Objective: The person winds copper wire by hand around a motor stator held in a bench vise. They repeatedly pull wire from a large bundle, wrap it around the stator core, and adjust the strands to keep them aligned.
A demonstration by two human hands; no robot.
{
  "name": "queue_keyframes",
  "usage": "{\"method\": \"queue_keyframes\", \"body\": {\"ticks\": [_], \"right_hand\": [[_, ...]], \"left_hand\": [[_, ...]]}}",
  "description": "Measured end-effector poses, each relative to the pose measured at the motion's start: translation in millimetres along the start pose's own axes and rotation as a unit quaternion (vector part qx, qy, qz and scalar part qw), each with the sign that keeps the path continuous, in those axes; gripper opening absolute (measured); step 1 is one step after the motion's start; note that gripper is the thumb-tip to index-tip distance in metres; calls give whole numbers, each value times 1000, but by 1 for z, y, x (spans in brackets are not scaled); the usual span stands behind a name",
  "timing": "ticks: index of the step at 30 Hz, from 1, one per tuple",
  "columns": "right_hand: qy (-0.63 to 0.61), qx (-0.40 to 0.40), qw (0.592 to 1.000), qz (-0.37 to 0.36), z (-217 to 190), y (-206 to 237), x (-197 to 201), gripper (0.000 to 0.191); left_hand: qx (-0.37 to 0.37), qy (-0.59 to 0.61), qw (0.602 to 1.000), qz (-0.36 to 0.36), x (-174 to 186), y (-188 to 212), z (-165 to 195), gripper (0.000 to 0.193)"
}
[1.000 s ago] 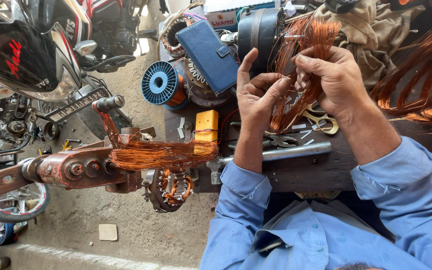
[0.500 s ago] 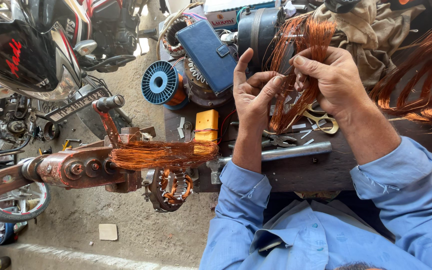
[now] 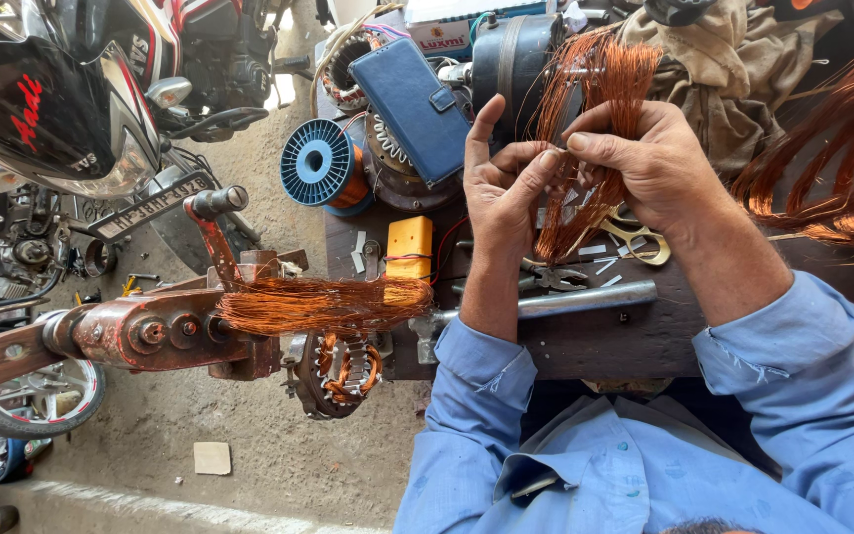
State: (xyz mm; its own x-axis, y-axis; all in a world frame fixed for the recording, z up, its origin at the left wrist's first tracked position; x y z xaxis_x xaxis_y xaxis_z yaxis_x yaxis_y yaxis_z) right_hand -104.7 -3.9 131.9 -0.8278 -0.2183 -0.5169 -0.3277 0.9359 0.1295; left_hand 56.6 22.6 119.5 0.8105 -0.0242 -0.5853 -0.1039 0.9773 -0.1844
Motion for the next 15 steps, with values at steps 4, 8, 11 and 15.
{"method": "queue_keyframes", "body": {"ticks": [4,8,11,15], "right_hand": [[4,8,1000,-17,3,-1,1,8],[-19,3,999,-37,6,-3,0,4],[-73,11,996,-52,3,-3,-2,7],[-75,-1,997,-18,2,-2,-1,12]], "left_hand": [[-12,-9,1000,4,3,-1,2,86],[-24,-15,1000,14,7,-1,5,85],[-23,-20,999,15,7,0,6,86],[-13,-17,1000,8,4,2,5,88]]}}
Point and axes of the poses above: each hand's wrist, its own y-axis away from the middle knuckle, its own x-axis out of the back of the hand, z = x × y, the point moved 6 cm from there along -y, towards the middle knuckle, and after that the axes turned 2 degrees about -x, right-handed, at the moved point
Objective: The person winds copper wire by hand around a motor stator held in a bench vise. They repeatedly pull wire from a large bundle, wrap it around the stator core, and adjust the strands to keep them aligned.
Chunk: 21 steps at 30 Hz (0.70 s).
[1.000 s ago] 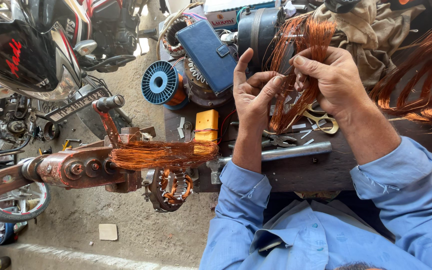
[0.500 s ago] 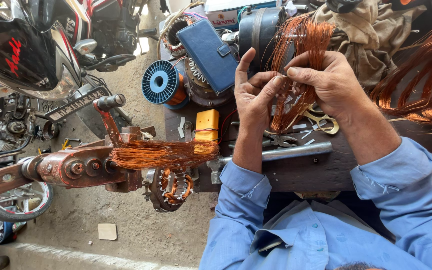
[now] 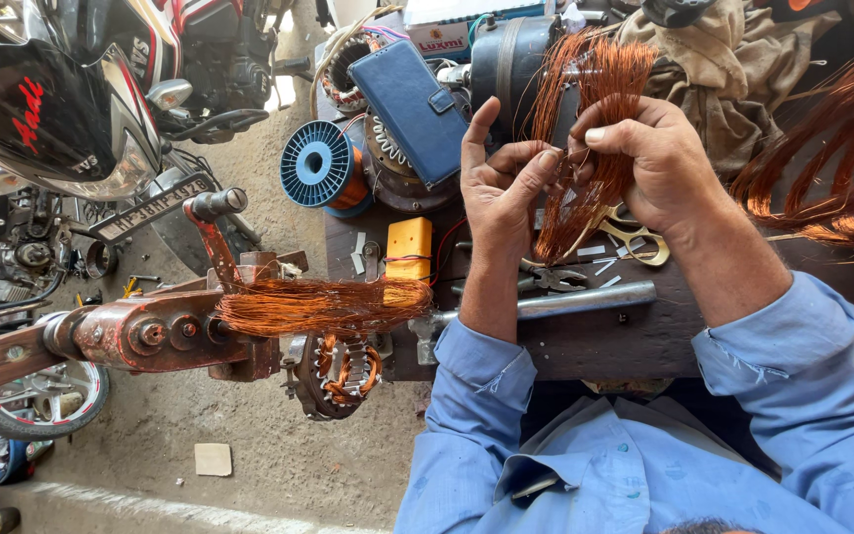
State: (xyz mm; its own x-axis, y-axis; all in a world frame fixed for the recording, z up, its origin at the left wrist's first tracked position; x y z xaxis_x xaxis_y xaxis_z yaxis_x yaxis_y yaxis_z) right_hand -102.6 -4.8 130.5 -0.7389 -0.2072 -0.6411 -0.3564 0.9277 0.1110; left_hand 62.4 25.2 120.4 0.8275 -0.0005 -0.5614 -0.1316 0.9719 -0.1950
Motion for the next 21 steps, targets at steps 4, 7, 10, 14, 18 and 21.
{"method": "queue_keyframes", "body": {"ticks": [4,7,10,14,18,21], "right_hand": [[40,4,999,22,-1,2,-3,9],[22,-1,999,30,-3,2,-6,6],[-22,39,999,13,-14,5,-9,12],[-43,28,999,15,-16,10,-10,15],[12,39,999,12,-11,9,-11,12],[22,31,999,34,-7,8,-10,13]], "left_hand": [[5,8,1000,-1,-2,2,-1,88],[7,-5,1000,-4,-2,2,-2,88],[-5,-25,1000,-2,-2,1,-1,87],[0,-20,1000,-14,-7,5,3,88],[15,-30,999,-15,-13,10,11,89],[21,-48,998,-22,-19,12,18,89]]}}
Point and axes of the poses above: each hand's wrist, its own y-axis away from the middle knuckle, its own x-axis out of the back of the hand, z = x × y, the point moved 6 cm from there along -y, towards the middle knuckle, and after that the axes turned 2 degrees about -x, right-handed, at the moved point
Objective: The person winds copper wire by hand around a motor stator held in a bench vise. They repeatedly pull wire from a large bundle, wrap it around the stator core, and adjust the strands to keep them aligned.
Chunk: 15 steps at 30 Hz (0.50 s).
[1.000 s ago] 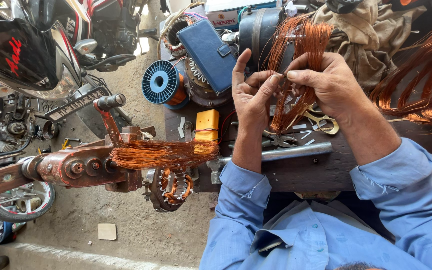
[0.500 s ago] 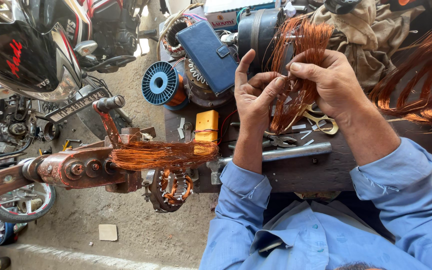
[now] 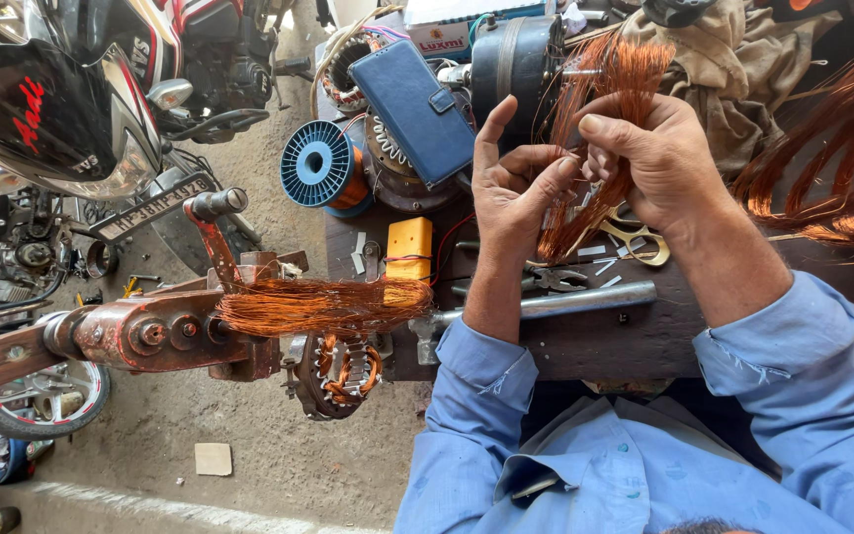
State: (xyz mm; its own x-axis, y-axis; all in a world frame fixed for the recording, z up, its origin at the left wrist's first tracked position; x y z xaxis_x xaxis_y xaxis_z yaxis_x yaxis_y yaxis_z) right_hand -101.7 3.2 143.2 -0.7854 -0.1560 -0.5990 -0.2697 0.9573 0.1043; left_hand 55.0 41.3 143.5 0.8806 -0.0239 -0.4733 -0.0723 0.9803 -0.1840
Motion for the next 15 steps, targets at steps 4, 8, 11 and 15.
{"method": "queue_keyframes", "body": {"ticks": [4,8,11,15], "right_hand": [[9,-5,1000,0,3,2,-1,11],[-10,0,1000,-7,2,3,0,8],[-2,-6,1000,-4,1,5,-1,6],[-1,-1,1000,-10,-4,7,-6,4]], "left_hand": [[1,-26,1000,-12,-3,3,6,90],[-5,-27,1000,-7,-1,3,5,88],[-14,-14,1000,5,2,2,5,87],[-21,8,1000,15,5,1,6,87]]}}
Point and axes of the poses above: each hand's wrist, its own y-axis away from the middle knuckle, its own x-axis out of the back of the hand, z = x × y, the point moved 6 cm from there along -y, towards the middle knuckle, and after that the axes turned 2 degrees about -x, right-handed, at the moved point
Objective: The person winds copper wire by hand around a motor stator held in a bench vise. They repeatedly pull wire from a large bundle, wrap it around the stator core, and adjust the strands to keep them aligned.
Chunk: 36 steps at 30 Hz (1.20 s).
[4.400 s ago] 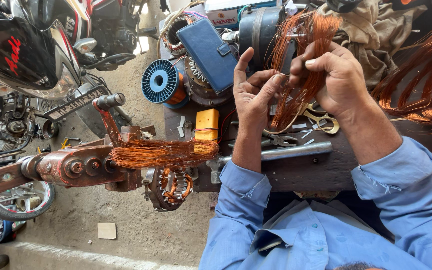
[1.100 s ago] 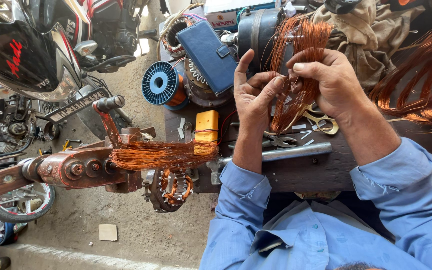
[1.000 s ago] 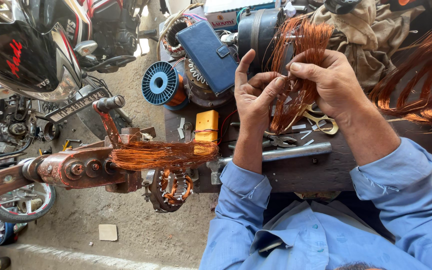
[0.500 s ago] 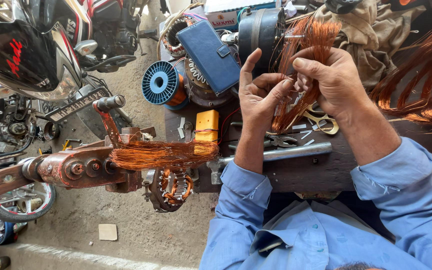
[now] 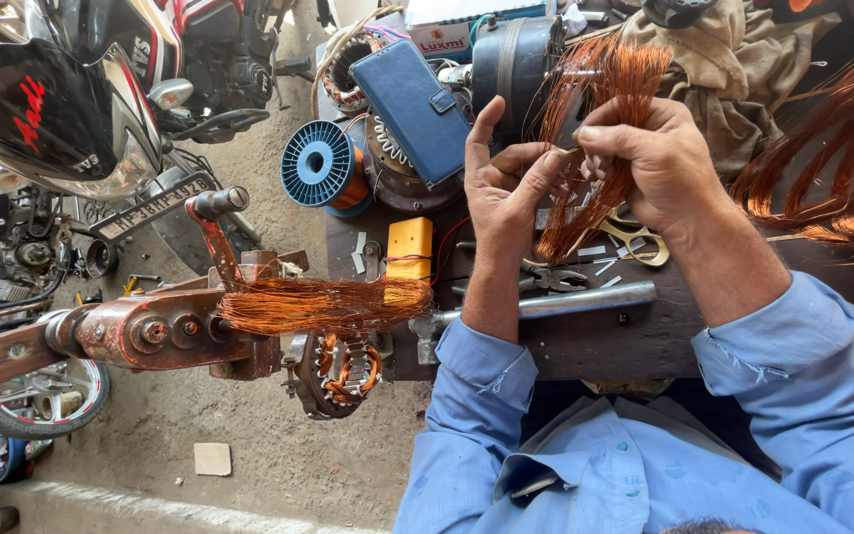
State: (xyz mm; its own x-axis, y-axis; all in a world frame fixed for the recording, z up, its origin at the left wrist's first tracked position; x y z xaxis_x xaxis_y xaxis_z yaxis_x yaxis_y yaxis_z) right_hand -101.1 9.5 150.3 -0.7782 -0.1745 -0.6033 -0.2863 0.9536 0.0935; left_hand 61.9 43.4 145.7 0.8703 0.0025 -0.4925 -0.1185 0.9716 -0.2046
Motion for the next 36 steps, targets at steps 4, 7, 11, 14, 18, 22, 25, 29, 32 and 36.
{"method": "queue_keyframes", "body": {"ticks": [4,7,11,14,18,22,25,29,32,36], "right_hand": [[-3,-13,1000,-7,-1,2,-1,4],[-63,-16,998,-26,-3,4,-5,9],[-43,-9,999,-10,-11,9,-13,16],[-27,-3,1000,-2,-14,12,-19,11],[-9,2,1000,25,-9,15,-11,8],[-8,9,999,33,-12,16,-12,8],[1,5,999,32,-22,16,-35,6],[-9,3,1000,27,-36,1,-111,5],[-15,-2,1000,25,-51,5,-133,5],[-33,-16,999,40,-54,6,-136,4]], "left_hand": [[-8,-6,1000,6,2,0,0,87],[-2,-3,1000,5,-2,2,1,87],[16,-32,999,-8,-12,7,11,90],[26,-60,998,-9,-15,9,21,92],[11,-87,996,-21,-18,15,22,93],[-1,-91,995,-29,-25,17,24,95],[10,-84,996,-9,-21,12,47,94],[-1,-69,998,9,8,-11,123,91],[-1,-51,999,16,2,-13,141,90],[-1,-52,999,15,2,-15,144,90]]}}
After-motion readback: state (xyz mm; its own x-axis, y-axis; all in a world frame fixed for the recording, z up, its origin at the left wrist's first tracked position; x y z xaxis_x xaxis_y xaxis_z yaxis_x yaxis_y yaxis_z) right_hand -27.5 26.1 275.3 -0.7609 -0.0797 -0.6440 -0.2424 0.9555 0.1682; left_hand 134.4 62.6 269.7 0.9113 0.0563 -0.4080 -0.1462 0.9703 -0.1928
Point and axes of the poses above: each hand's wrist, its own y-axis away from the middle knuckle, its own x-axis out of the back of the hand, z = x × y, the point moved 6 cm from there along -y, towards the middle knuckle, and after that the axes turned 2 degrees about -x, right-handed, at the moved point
